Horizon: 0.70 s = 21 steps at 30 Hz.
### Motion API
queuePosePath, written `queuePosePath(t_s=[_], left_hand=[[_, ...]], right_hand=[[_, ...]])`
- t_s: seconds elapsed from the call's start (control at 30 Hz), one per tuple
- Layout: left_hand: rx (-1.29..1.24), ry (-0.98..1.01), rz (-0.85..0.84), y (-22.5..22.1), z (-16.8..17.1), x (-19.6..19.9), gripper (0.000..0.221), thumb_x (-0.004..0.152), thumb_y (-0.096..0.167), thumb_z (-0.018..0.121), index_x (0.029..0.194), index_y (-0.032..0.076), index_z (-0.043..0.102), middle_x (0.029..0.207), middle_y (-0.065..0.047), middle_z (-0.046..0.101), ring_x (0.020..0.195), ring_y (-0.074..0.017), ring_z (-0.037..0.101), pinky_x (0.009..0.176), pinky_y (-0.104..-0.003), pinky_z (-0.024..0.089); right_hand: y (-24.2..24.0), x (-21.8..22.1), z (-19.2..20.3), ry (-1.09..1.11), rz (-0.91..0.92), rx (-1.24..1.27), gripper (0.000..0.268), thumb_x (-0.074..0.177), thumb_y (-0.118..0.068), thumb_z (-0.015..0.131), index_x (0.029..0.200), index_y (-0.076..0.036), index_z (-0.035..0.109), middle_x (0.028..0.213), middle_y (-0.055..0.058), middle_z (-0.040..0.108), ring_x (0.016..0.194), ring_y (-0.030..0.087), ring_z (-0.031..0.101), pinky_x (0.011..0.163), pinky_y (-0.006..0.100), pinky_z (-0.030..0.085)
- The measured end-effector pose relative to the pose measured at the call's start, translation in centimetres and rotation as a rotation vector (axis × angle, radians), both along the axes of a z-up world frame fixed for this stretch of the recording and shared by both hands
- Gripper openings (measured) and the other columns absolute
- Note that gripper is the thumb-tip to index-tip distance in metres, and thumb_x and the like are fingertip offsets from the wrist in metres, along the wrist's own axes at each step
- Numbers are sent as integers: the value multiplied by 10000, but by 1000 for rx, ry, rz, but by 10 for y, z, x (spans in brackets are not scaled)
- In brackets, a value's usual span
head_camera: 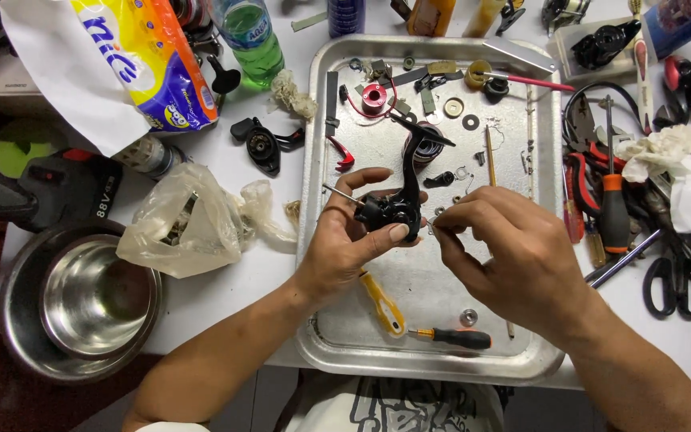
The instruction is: Disassembling, cleaning, oiling, and reassembling a fishing reel on a workbench using various tools.
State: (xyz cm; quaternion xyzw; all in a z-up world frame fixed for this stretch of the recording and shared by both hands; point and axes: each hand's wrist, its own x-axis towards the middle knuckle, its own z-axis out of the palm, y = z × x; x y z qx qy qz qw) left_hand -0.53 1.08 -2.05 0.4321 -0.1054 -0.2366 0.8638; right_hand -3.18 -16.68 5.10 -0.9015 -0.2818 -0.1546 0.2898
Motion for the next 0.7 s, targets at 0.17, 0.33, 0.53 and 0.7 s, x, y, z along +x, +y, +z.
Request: queuePosePath(t_s=[0.17, 0.33, 0.53, 0.7], left_hand=[[-7, -87, -8, -1, -1, -3, 397, 848, 81, 625, 1193, 41, 433, 1204, -242, 554, 1020, -285, 604, 896, -369, 537], [-5, -110, -13, -2, -2, -4, 382, 855, 69, 625, 1179, 54, 423, 1219, -250, 541, 1085, -304, 576, 939, -384, 515], [56, -197, 10, -2, -6, -5, 390, 857, 70, 634, 1191, 67, 432, 1227, -198, 547, 1123, -270, 566, 990, -357, 490], [66, -233, 14, -1, -3, -5, 379, 863, 72, 629, 1187, 59, 433, 1221, -193, 547, 1157, -275, 551, 1032, -364, 463]], right_hand=[[-1, 2, -6, 16, -25, -1, 97, 818, -18, 661, 834, 5, 568, 742, 104, 598, 627, 215, 559, 587, 323, 457], [-1, 2, -10, 19, -34, -11, 79, 828, -32, 645, 827, -13, 568, 732, 86, 600, 626, 217, 562, 576, 329, 452], [-1, 2, -12, 27, -34, -38, 85, 830, -39, 644, 820, -16, 563, 712, 82, 582, 613, 217, 546, 553, 329, 436], [-2, 3, -15, 106, -43, -7, 76, 826, -53, 639, 826, -36, 564, 692, 60, 574, 508, 161, 478, 478, 305, 413]])
